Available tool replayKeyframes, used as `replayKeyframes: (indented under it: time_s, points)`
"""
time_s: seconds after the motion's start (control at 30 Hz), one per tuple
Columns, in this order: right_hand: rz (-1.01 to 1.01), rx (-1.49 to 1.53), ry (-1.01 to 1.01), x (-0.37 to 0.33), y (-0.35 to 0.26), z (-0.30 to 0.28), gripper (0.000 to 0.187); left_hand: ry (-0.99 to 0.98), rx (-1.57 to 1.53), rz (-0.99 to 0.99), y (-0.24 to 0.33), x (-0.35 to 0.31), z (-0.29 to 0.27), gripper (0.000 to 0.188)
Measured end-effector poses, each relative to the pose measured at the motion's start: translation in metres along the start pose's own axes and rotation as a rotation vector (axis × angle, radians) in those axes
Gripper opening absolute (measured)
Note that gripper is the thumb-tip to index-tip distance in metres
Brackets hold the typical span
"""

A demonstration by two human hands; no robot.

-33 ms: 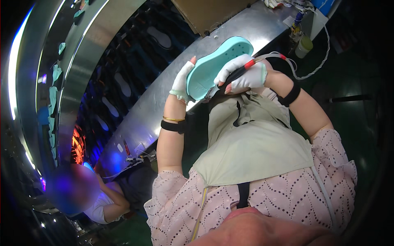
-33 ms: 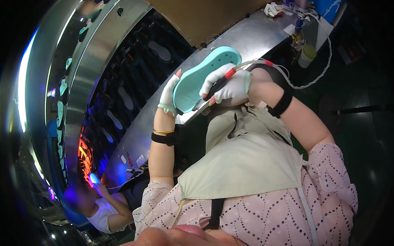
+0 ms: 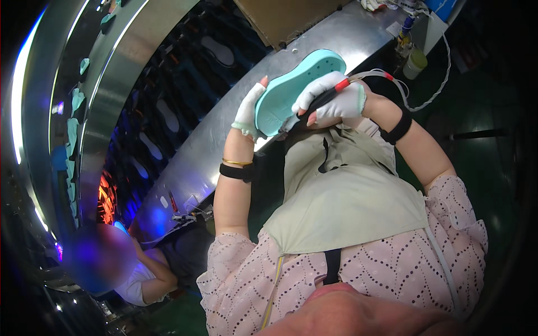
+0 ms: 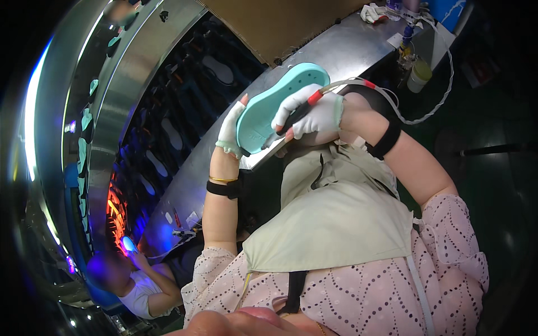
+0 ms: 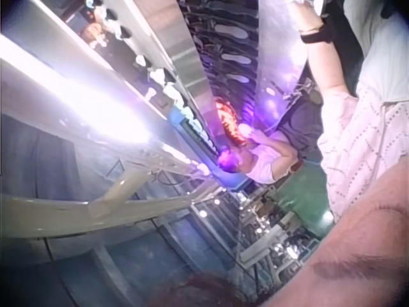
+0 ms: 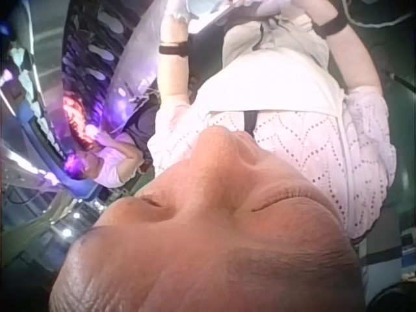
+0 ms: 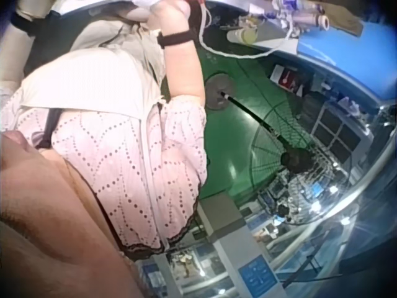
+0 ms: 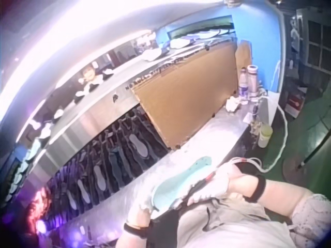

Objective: Applying adhesive to shoe soles using a specialized applicator tool.

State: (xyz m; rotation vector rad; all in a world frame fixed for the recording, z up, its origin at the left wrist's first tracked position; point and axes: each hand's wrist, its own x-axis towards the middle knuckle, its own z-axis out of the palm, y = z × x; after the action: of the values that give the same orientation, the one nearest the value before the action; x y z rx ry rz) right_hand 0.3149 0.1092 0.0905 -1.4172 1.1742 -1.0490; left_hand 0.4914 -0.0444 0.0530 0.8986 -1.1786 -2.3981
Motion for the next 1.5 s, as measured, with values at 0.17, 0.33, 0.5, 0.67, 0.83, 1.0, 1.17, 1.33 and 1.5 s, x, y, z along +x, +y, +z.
replayKeyframes:
  time_s: [0.17,0.33,0.5,0.67,0.83,1.0,1.17,1.33,1.5]
  points:
    - [-0.175,-0.263,-0.019,0.01,-0.001,-0.01,0.019,-0.056,0.04,-0.1,0.005,-0.003,-0.001,0.056]
    - [-0.147,-0.21,0.032,0.005,-0.014,-0.025,0.024,-0.153,-0.006,-0.12,0.014,-0.015,0.0,0.059]
    - [-0.093,-0.086,0.305,0.016,-0.008,0.021,0.014,-0.295,-0.424,0.245,-0.007,-0.012,0.003,0.065]
    - [-0.105,0.159,0.208,0.013,-0.007,0.045,0.01,-0.371,-0.537,0.376,-0.029,-0.015,0.006,0.064]
    - [-0.263,0.186,0.505,0.031,0.015,0.036,0.012,-0.205,-0.587,0.411,-0.039,-0.015,0.014,0.054]
    - [-0.398,-0.002,0.496,0.034,0.006,0.062,0.009,-0.078,-0.558,0.442,-0.045,-0.012,0.013,0.054]
    - [-0.209,0.399,0.439,0.046,0.03,0.027,0.011,-0.205,-0.548,0.416,-0.042,-0.025,0.023,0.058]
    - [-0.26,0.461,0.739,0.053,0.005,0.031,0.013,-0.274,-0.483,0.396,-0.044,-0.029,0.033,0.057]
    - [-0.108,0.433,0.532,0.032,-0.001,0.032,0.009,-0.236,-0.438,0.439,-0.042,-0.032,0.011,0.067]
